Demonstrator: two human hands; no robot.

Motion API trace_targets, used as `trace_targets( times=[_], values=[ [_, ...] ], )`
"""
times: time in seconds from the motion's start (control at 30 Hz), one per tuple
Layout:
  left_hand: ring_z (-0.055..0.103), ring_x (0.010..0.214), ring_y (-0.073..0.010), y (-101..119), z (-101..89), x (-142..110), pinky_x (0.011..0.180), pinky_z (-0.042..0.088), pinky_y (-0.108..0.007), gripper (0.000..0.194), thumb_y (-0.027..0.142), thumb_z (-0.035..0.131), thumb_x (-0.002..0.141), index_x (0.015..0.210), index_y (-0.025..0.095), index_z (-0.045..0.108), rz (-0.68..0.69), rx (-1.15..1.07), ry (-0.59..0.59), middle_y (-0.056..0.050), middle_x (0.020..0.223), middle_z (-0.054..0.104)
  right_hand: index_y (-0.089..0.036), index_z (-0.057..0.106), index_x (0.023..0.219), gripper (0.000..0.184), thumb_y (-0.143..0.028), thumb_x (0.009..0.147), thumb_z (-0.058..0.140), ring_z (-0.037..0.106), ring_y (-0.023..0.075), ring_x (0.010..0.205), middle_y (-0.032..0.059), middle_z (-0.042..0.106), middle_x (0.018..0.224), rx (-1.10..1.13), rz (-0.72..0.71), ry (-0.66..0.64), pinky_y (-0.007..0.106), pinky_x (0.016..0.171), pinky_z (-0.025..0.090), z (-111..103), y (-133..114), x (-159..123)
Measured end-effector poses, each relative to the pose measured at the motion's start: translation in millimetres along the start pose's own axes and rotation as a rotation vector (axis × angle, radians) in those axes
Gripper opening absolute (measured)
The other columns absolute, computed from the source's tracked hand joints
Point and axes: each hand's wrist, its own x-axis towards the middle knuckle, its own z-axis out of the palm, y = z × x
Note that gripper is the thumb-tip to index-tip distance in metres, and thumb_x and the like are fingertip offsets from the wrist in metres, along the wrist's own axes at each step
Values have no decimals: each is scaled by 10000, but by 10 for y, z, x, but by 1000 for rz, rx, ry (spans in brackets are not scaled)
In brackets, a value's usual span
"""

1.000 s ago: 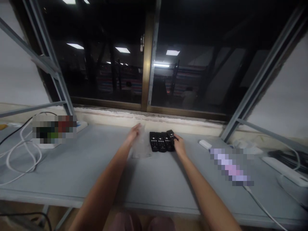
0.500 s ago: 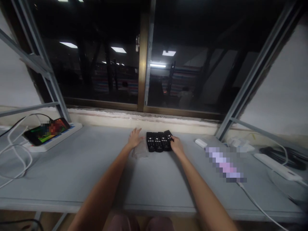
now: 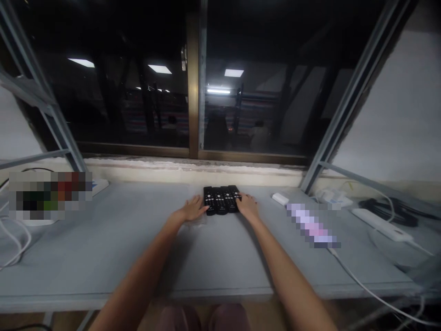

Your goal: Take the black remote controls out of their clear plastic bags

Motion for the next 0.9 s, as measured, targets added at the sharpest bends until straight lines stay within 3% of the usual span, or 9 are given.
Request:
trace_targets(
  times=[0.17,0.3,0.37,0.5,0.57,0.63,0.7,0.77,0.9],
  values=[
    [1,1415,-293,-9,96,-32,1092,84,-562,713,564,227,904,1481,146,202,-41,51,-24,-132,1537,71,-197,434,1364,462,-361,940,350,423,281,1232,126,493,1351,-34,-52,-34,443,999,317,56,-55,-35],
    [65,1417,-305,-63,19,27,1071,62,-617,677,557,226,902,1473,193,240,-35,12,60,-107,1535,150,-207,433,1365,461,-376,945,343,427,278,1233,124,499,1345,-34,-53,-33,451,1000,309,64,-58,-32],
    [166,1406,-291,-117,-61,79,1078,100,-603,631,528,201,913,1453,215,294,-21,-80,200,-92,1517,245,-213,444,1357,460,-390,944,348,435,283,1224,122,498,1349,-20,-51,-25,459,999,307,61,-59,-32],
    [439,1265,-225,-427,-206,174,1071,289,-425,592,475,197,919,1296,136,501,85,-272,622,-119,1342,522,-203,474,1331,454,-403,939,363,427,294,1229,133,482,1363,15,-44,21,477,1002,293,64,-70,-40],
    [511,1178,-234,-678,-219,200,1026,350,-399,543,447,249,904,1173,115,584,13,-295,792,-133,1218,607,-203,503,1303,429,-385,937,374,436,292,1218,135,498,1345,28,-49,89,478,1003,287,63,-77,-38],
    [546,1118,-254,-927,-190,219,992,381,-401,468,411,316,883,1076,124,630,-120,-302,884,-136,1132,645,-213,537,1262,385,-349,937,383,462,276,1184,121,524,1312,50,-80,179,464,1001,294,50,-90,-33],
    [573,1067,-267,-1101,-149,231,953,410,-399,411,353,342,871,1027,127,649,-258,-362,936,-135,1062,667,-226,567,1218,344,-301,935,388,479,249,1156,98,542,1283,97,-168,269,438,998,309,21,-117,-41],
    [592,1032,-269,-1158,-124,226,912,437,-385,399,295,330,873,1029,117,651,-368,-446,965,-143,1038,673,-235,587,1184,319,-263,928,400,478,226,1152,82,549,1268,168,-346,327,410,995,329,-22,-172,-91],
    [624,974,-240,-1029,-117,177,879,451,-327,365,193,345,861,1012,86,659,-442,-540,903,-152,1009,684,-258,553,1244,353,-301,901,482,449,205,1192,56,532,1304,256,-846,244,379,1010,351,-83,-363,-334]
  ],
)
